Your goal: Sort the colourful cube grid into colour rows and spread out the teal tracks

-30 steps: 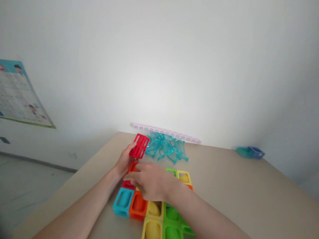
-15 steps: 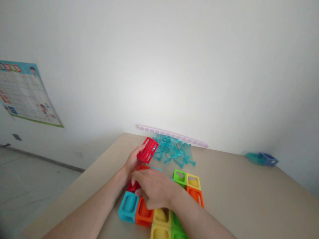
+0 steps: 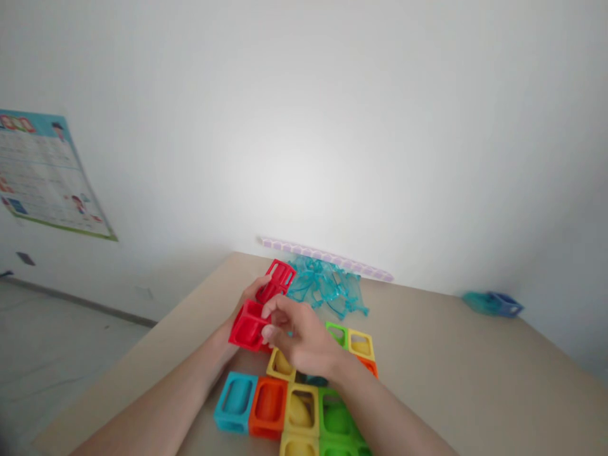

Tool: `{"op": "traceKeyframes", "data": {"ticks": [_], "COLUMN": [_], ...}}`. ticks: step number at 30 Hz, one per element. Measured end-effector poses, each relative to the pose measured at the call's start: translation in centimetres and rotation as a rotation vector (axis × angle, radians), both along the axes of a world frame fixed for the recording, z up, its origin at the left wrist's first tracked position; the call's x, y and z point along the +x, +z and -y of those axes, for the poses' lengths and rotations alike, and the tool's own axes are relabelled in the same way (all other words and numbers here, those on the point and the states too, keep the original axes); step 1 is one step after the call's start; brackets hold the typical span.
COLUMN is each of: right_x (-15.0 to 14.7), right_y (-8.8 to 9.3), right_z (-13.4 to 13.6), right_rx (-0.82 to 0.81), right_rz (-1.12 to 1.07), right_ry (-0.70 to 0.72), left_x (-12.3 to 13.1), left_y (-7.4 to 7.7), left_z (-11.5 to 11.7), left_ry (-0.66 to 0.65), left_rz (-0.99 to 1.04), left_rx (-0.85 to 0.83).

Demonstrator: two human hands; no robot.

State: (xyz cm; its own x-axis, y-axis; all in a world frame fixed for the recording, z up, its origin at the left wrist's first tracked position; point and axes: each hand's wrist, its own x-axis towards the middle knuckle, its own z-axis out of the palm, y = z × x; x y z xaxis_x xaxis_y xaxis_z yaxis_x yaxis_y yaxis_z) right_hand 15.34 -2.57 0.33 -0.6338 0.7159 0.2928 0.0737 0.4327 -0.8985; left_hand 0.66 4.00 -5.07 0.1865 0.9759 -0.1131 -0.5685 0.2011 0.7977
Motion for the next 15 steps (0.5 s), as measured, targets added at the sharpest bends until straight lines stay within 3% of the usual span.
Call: {"op": "traceKeyframes", "data": {"ticks": [3,7,11,15], "right_x": [1.0,4.0,6.4,7.4], "right_y": [0.9,0.7,-1.7,-3.1], "right_z": [-0.7,-1.3,-0.4,0.9], "right_rx": [-0.106,0.019,0.061,0.054], "right_rz": [-0.257,-0.477,-0.439,-0.319], "right_ry": [-0.050,-0.374,-0.567,-0.576], "left_x": [0.3,0.3,0.0,0.2], "left_y": [0.0,0.6,1.2,1.5], "left_z": [0.1,0.7,1.7,2.6], "left_ry": [0.124,0.356,0.317,0.207], "left_rz": [-0.108,-0.335,-0.574,-0.761], "left_rx": [0.117,0.406,0.661,0.930]}}
